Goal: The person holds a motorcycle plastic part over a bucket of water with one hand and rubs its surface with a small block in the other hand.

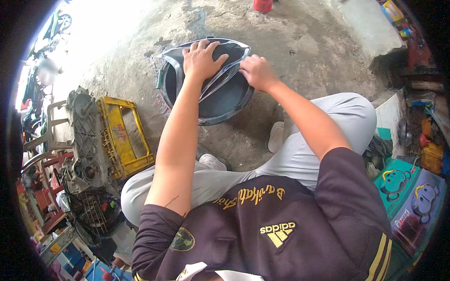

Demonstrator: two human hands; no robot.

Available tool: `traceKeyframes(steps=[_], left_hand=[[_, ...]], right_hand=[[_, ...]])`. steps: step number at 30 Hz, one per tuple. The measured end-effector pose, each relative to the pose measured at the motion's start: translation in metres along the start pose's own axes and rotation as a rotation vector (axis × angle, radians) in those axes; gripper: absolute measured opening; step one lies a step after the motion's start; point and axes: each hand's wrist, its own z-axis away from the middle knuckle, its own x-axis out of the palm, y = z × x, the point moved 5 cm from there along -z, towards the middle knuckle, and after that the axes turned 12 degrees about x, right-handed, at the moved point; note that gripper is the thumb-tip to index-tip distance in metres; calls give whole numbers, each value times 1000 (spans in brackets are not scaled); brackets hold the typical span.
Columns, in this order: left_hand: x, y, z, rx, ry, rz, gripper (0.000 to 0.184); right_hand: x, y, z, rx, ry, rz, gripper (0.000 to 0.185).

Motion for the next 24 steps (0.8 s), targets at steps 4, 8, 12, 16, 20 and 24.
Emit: traceKeyframes(steps=[4,8,12,16,20,24], left_hand=[[2,0,-3,-14,-41,29,68],[3,-1,-2,-7,-12,32,68],[3,-2,-2,-16,-21,36,68],[0,0,-5,-26,-44,28,68],[2,-1,-1,-17,-10,40,68],[1,-1,-3,-16,-12,25,68]], right_hand=[[11,-38,16,-212,-85,124,13],[7,-31,6,-270,-68,100,12],[4,-3,-4,2,68,-17,12],[14,-44,12,-245,-64,54,13],[8,-5,-6,-106,61,31,13],[5,-28,2,-48,73,-73,13]])
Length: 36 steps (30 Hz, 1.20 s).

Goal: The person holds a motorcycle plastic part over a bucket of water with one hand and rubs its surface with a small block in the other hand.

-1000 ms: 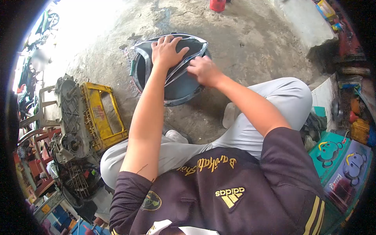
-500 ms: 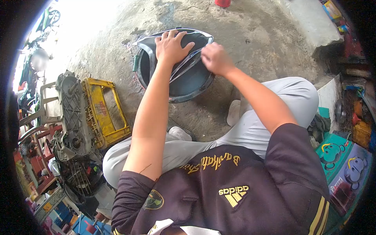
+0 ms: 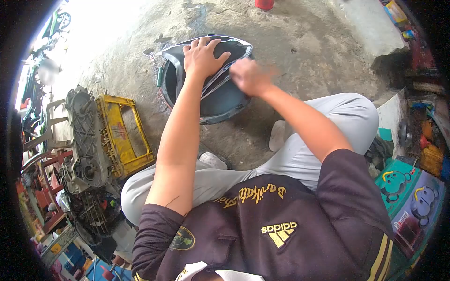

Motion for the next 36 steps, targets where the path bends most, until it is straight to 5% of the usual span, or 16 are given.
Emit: traceKeyframes(steps=[2,8,14,20,24,28,30,36], left_hand=[[0,1,-1,-1,2,7,68],[1,-1,1,2,10,19,68],[1,-2,1,-3,-1,29,68],[0,-1,0,-1,0,15,68],[0,0,-2,-3,-5,13,69],[1,-2,1,-6,10,25,69],[2,-2,1,-3,10,20,69],[-2,-1,0,-2,27,15,67]], right_hand=[[7,-28,12,-200,-180,147,14],[-3,22,-2,39,-47,95,14],[1,-15,6,-128,-134,66,13],[-7,36,-16,133,63,-4,12],[1,-12,2,-122,-60,52,12],[-4,30,-12,-57,51,57,12],[-13,48,-16,149,65,138,13],[0,14,-3,-64,-18,-77,15]])
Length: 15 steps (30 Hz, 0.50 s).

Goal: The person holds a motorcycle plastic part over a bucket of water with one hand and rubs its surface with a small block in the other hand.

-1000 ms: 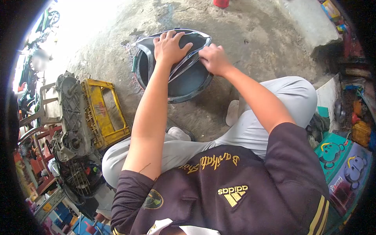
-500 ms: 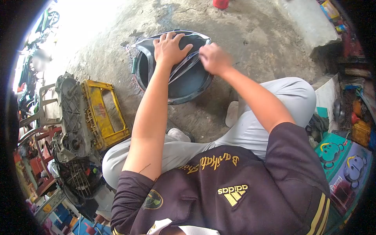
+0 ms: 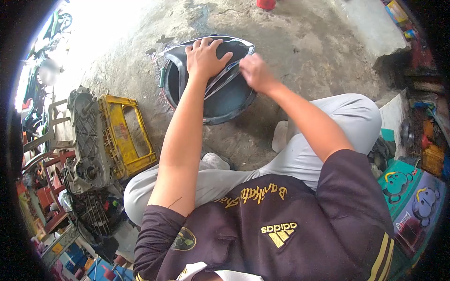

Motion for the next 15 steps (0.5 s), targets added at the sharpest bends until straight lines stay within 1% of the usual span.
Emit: traceKeyframes(steps=[2,3,4,6,7,10,11,12,14,15], left_hand=[[1,1,3,-1,-3,21,67],[2,1,2,1,2,8,67],[2,1,2,3,9,-5,67],[2,2,0,3,13,-16,67],[2,2,0,2,12,-29,68],[2,2,1,-3,-11,-13,68],[1,2,2,-4,-15,-12,68],[2,1,2,-6,-16,-5,68],[2,1,1,-7,-13,4,68],[4,0,1,-3,-7,-10,69]], right_hand=[[-8,27,-8,123,93,74,14],[-12,28,-10,174,83,78,13],[-11,22,-9,173,85,81,13],[2,1,-2,149,17,90,12],[6,-13,0,52,-84,72,13],[8,-10,-4,-11,-110,73,15],[3,2,-8,72,-81,79,16],[1,8,-11,73,-82,80,16],[-5,22,-13,158,13,105,18],[-3,12,-10,222,-34,146,20]])
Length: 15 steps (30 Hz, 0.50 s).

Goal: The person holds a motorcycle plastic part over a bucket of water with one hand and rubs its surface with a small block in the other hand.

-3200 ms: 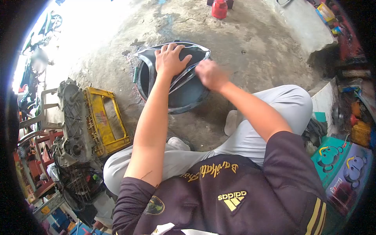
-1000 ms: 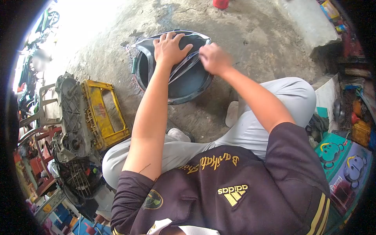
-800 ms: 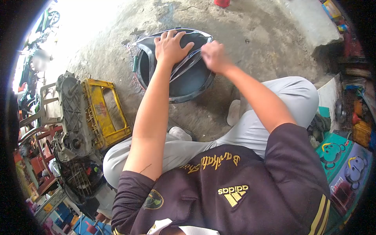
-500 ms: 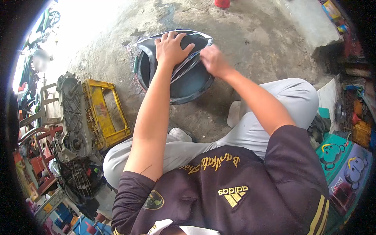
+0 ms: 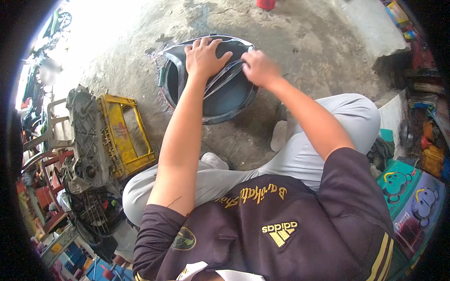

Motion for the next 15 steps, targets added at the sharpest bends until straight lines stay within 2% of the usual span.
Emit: traceKeyframes(steps=[1,3,4,5,7,8,9,11,13,15], left_hand=[[0,0,-1,3,6,-14,69],[1,1,-2,5,11,-9,69],[1,0,-2,8,12,-4,70],[1,-1,-1,5,8,-7,70],[-3,-2,-1,16,-10,9,72],[-5,-5,-4,18,-93,51,77],[-6,-11,-5,15,-92,50,77],[-1,-23,-12,53,-241,134,83],[3,-33,-14,59,-264,158,91],[4,-35,-15,44,-323,201,92]], right_hand=[[2,-9,7,-1,0,3,20],[14,-37,23,-236,-143,-11,21],[10,-46,27,-255,-178,-32,20],[11,-43,24,-255,-180,-37,20],[6,-17,8,-190,-46,-72,17],[5,-1,0,-143,42,-123,13],[1,-3,0,-146,41,-124,13],[-7,1,-3,-6,39,-53,10],[1,-25,12,-64,43,-35,10],[9,-53,28,-304,-120,-44,11]])
